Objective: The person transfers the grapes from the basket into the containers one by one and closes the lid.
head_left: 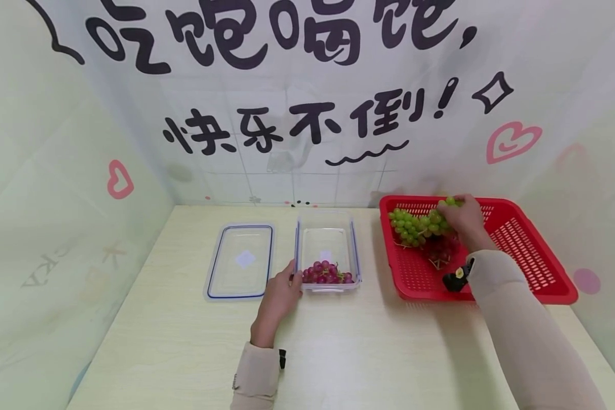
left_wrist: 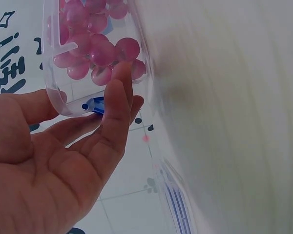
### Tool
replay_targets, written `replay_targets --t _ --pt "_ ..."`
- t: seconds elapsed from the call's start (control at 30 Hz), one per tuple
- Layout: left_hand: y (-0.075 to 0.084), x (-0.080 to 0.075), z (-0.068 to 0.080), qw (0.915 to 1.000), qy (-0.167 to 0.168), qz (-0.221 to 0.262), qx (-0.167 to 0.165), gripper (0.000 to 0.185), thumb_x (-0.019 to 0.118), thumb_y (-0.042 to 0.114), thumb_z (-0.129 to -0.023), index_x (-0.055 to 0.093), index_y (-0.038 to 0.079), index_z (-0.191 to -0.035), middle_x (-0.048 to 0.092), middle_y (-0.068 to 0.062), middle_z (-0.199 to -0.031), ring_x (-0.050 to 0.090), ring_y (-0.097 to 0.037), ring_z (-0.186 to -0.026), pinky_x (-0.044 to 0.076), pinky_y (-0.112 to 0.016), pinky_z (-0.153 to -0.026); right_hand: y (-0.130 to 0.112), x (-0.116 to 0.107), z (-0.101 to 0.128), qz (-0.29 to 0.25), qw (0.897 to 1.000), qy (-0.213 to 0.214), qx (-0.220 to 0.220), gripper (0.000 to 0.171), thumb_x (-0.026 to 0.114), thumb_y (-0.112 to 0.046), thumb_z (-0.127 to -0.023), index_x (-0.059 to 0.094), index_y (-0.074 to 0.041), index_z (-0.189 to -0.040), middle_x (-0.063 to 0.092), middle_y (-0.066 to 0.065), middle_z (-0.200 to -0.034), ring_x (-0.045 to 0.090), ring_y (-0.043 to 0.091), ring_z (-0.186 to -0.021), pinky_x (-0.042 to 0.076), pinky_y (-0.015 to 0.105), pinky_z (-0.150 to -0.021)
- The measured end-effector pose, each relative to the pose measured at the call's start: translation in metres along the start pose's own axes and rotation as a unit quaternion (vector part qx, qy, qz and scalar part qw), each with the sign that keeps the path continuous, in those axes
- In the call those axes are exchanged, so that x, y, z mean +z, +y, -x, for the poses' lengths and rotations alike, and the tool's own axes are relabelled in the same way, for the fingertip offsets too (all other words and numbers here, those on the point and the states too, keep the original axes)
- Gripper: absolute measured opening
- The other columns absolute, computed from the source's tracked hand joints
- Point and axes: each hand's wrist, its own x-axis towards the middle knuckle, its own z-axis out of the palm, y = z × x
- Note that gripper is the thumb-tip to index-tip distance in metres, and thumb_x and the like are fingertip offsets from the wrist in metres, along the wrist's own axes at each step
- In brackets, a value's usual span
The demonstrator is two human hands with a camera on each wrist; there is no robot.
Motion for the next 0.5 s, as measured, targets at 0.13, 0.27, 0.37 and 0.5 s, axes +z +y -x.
replay_targets --t 0.13,0.27,0.37,0.5 --pt "0.000 -0.001 0.000 1.0000 -0.001 0.001 0.001 0.052 0.045 0.025 -0.106 0.037 0.001 -0.151 0.070 -0.009 -0.091 0.063 -0.013 -0.069 0.049 -0.037 -0.072 -0.005 0.000 0.001 0.002 1.000 -0.003 -0.011 0.073 0.053 -0.034 -0.099 0.018 -0.003 -0.155 0.029 0.027 -0.150 0.039 0.039 -0.128 0.043 0.053 -0.104" --pt "0.000 -0.001 0.001 1.0000 -0.001 0.002 0.001 0.052 0.045 0.025 -0.106 0.037 0.001 -0.151 0.070 -0.010 -0.092 0.063 -0.013 -0.069 0.050 -0.038 -0.073 -0.012 0.002 0.004 -0.005 1.000 -0.001 -0.017 0.073 0.054 -0.035 -0.100 0.018 -0.004 -0.156 0.029 0.026 -0.150 0.039 0.039 -0.127 0.043 0.054 -0.105" --pt "0.000 -0.001 0.001 1.0000 0.000 0.003 0.002 0.052 0.045 0.025 -0.106 0.037 0.001 -0.151 0.071 -0.011 -0.093 0.064 -0.013 -0.070 0.050 -0.039 -0.074 -0.018 0.004 0.007 -0.017 1.000 -0.005 -0.020 0.073 0.054 -0.035 -0.100 0.017 -0.007 -0.157 0.029 0.025 -0.151 0.039 0.039 -0.128 0.043 0.053 -0.105" --pt "0.001 -0.001 0.000 1.0000 0.001 0.006 0.002 0.052 0.046 0.025 -0.106 0.037 0.001 -0.151 0.071 -0.012 -0.096 0.063 -0.013 -0.069 0.050 -0.038 -0.072 -0.024 0.006 0.011 -0.024 0.999 -0.016 -0.032 0.074 0.052 -0.036 -0.101 0.015 -0.007 -0.158 0.027 0.024 -0.153 0.038 0.037 -0.129 0.043 0.051 -0.105"
